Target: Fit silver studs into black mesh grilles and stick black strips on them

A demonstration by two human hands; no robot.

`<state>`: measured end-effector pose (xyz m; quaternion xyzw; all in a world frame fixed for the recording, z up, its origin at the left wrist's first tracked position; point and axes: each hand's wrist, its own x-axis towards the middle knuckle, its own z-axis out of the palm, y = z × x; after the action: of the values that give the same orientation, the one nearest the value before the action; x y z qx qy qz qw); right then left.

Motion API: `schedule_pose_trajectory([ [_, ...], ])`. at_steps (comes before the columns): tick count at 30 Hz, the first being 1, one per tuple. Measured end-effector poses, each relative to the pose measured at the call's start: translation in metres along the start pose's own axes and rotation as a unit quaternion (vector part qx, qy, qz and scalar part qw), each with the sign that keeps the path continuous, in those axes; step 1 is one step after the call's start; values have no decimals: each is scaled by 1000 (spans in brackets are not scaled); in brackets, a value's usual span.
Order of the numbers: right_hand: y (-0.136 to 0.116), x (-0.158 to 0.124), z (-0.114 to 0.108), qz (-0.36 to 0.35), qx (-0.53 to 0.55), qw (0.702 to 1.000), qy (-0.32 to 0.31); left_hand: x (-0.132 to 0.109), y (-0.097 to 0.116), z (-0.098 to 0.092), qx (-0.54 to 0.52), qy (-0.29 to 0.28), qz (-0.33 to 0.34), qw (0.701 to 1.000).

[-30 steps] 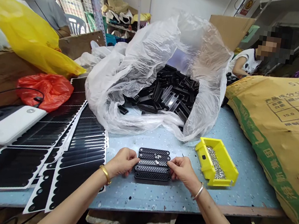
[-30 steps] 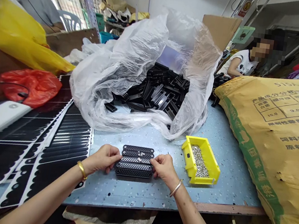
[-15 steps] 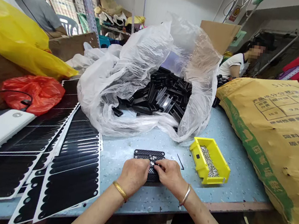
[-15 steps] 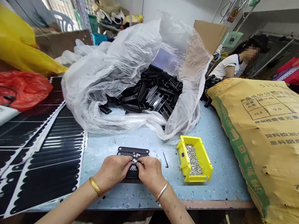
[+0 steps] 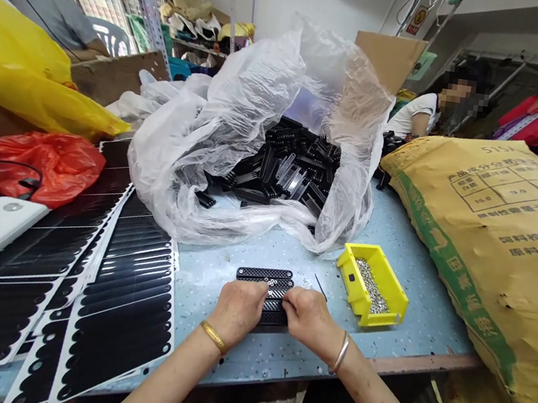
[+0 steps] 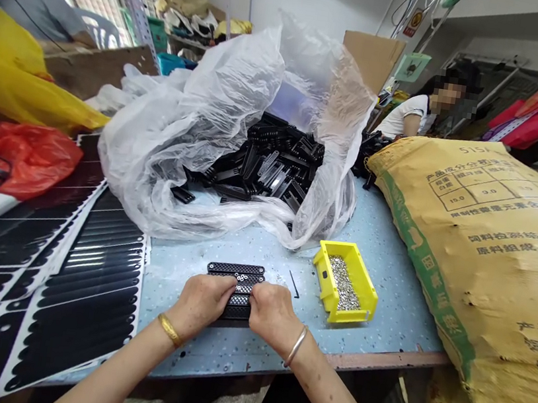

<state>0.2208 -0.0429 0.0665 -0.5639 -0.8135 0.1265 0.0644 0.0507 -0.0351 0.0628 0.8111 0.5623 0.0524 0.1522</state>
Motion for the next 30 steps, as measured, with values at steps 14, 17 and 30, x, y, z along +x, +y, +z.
schedule_pose_trajectory([
  [14,24,-22,17,221,282,932,62,-46,-42,20,-192,148,-65,968],
  [17,17,-20,18,247,353,902,17,-50,-48,21,-181,144,-128,964],
  [30,14,-6,22,258,416,872,6,-44,-42,28,-107,68,-143,982],
])
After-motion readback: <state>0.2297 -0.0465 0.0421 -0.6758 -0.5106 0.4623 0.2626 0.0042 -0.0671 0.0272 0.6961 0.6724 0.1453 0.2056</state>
